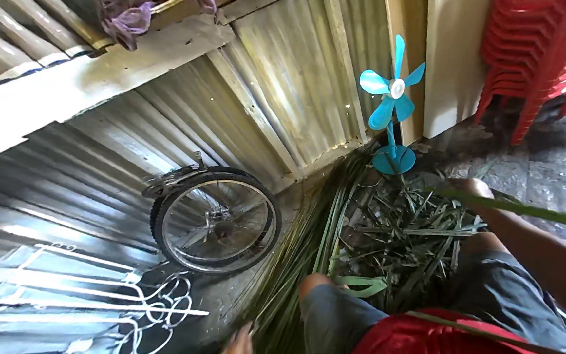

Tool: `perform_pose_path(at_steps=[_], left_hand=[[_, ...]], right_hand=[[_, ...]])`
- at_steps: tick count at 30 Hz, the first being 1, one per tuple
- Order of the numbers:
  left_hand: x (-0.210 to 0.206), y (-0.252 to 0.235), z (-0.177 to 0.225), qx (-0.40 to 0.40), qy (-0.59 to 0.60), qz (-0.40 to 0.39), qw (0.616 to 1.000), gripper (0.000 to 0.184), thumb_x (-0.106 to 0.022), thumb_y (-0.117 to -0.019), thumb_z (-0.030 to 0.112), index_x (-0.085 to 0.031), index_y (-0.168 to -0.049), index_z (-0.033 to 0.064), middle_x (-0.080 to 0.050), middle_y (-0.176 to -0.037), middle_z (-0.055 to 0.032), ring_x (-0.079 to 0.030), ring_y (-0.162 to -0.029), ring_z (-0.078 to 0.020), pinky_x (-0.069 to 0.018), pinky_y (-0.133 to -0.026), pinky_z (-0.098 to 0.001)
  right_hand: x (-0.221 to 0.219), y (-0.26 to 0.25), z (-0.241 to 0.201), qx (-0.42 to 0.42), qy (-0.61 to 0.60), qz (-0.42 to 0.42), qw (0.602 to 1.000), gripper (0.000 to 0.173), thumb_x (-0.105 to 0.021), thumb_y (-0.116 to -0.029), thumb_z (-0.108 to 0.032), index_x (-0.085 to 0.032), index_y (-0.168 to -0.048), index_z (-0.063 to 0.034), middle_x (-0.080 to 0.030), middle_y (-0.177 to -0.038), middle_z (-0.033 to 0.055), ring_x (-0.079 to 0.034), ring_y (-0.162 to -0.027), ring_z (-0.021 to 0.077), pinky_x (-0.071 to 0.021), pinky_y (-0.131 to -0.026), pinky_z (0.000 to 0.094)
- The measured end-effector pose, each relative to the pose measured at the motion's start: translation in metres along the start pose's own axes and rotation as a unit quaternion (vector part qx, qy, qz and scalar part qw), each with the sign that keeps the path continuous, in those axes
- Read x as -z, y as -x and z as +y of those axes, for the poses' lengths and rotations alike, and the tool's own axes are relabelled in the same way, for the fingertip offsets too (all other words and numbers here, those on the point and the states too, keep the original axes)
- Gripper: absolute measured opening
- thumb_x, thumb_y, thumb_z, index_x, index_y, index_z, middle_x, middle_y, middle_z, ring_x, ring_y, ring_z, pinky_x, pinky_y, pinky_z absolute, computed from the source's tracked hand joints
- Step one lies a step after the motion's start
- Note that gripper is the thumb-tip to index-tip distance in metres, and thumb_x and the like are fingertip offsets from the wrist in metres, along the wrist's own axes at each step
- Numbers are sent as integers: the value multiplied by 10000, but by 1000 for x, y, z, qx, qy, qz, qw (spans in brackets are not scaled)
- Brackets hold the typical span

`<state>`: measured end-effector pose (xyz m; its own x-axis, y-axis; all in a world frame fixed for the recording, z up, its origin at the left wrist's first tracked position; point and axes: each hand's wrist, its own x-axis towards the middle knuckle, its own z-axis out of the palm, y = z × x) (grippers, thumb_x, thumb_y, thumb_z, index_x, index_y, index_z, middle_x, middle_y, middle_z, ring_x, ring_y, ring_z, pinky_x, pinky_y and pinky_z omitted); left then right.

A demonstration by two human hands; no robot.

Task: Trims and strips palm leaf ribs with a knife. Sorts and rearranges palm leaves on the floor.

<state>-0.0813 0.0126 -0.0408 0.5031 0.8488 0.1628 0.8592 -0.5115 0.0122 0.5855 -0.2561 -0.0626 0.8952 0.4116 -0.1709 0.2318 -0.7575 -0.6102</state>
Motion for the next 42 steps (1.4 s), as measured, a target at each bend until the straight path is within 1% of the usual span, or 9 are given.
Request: perform_pose_path(at_steps=[5, 11, 13, 15, 19, 24, 26, 31, 42], left_hand=[[1, -21, 66, 19, 48, -35, 998, 288, -578, -1036, 178, -720, -1261, 67, -736, -1143, -213, -722, -1041, -405, -564, -935, -590], [0, -10, 68, 36, 97, -18, 994, 263, -607, -1019, 170, -743, -1205, 42, -753, -1080, -210, -736, -1003, -400, -574, -911, -587], [-4, -9, 71, 37, 102, -20, 994, 263, -608, -1018, 170, -745, -1209, 53, -756, -1083, -198, -740, -998, -389, -579, -911, -581], [-6, -12, 79, 50, 103, -33, 993, 268, -599, -1024, 180, -744, -1220, 67, -756, -1092, -191, -738, -1007, -378, -577, -922, -567], [-6, -26, 104, 41, 111, -26, 993, 256, -614, -1019, 175, -752, -1203, 64, -756, -1079, -198, -739, -1000, -384, -580, -906, -572], [-1, -43, 146, -31, 141, 10, 990, 242, -623, -1007, 163, -759, -1176, 54, -762, -1051, -188, -751, -947, -371, -596, -854, -577], [5, -44, 167, -51, 163, 8, 985, 232, -629, -1002, 156, -761, -1163, 54, -764, -1058, -174, -751, -957, -361, -598, -866, -568], [3, -34, 204, -134, 225, 67, 963, 194, -668, -938, 80, -789, -1090, 71, -763, -1130, -96, -737, -1052, -250, -605, -926, -457], [17, -15, 212, -220, 245, 95, 939, 218, -666, -913, 61, -793, -1090, 62, -780, -1014, -104, -763, -957, -237, -624, -879, -433]], right_hand=[[-63, -4, 10, -1, 394, -104, 913, 312, -567, -1024, -181, -661, -1179, 74, -641, -1209, 301, -621, -1126, 495, -487, -913, 658], [-28, -34, 81, 35, 378, -14, 925, 262, -560, -1015, -96, -668, -1107, 125, -640, -1194, 330, -596, -1168, 518, -439, -1015, 656], [-27, -54, 113, 131, 424, 103, 890, 234, -612, -937, -83, -707, -904, 129, -685, -965, 345, -674, -935, 551, -514, -835, 696], [-2, -54, 61, -6, 453, -32, 891, 301, -601, -989, -201, -694, -1085, 69, -674, -1148, 306, -648, -1101, 513, -500, -895, 682], [11, -32, -16, 96, 207, -171, 958, 408, -819, -873, -232, -719, -1237, -76, -676, -1206, 271, -617, -1157, 490, -464, -952, 714], [-55, 102, -114, 230, -128, -325, 908, 426, -790, -904, -223, -689, -1302, -108, -721, -1114, 109, -690, -960, 217, -565, -888, 456], [-76, 148, -136, 216, -225, -388, 867, 537, -806, -870, -185, -645, -1377, -111, -715, -1167, 92, -689, -988, 167, -577, -891, 389], [-109, 197, -151, 62, -430, -448, 782, 568, -771, -880, -73, -595, -1419, -105, -689, -1015, 65, -523, -571, 76, -447, -486, 245], [-75, 194, -132, -21, -578, -377, 723, 571, -686, -923, -18, -528, -1467, -93, -675, -981, 77, -509, -536, 78, -442, -458, 238]])
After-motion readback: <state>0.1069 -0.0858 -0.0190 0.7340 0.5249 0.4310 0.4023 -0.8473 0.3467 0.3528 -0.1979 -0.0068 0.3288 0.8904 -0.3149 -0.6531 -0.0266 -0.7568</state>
